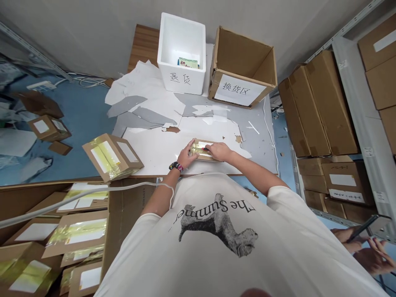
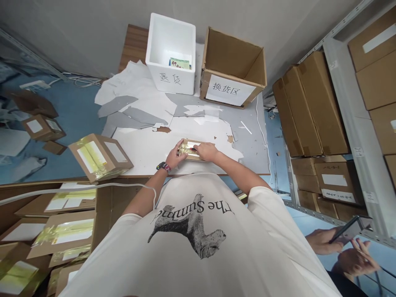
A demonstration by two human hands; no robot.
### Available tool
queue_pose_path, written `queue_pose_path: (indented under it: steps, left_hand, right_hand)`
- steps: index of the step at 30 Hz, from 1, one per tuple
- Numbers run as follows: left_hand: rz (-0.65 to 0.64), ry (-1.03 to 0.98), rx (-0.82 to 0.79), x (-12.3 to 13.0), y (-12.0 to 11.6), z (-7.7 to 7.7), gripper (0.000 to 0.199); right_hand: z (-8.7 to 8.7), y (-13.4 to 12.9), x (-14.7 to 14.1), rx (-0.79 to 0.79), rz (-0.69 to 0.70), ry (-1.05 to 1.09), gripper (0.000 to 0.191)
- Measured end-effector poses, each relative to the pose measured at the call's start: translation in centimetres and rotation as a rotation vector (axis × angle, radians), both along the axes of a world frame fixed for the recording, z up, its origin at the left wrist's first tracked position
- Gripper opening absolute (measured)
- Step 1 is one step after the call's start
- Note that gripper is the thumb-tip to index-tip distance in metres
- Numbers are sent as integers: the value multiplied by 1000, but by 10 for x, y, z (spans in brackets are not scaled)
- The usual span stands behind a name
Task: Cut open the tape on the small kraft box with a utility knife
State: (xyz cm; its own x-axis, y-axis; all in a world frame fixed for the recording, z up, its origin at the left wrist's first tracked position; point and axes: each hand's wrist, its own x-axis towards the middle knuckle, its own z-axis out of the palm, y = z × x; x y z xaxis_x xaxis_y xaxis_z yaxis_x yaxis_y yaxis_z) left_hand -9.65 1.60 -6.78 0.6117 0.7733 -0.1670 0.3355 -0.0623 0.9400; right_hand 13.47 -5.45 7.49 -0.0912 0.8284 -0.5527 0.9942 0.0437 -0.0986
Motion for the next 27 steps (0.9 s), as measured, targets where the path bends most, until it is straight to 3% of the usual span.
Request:
queue_pose_path:
  steps: [13, 27]
  left_hand:
    - [-8, 55, 28, -2, -2, -3, 97]
    - [-9, 71, 56, -3, -3, 0, 94]
  right_hand:
    - [-11, -12, 19, -43, 13, -62, 37]
    - [18, -65, 55, -71, -136, -179, 41]
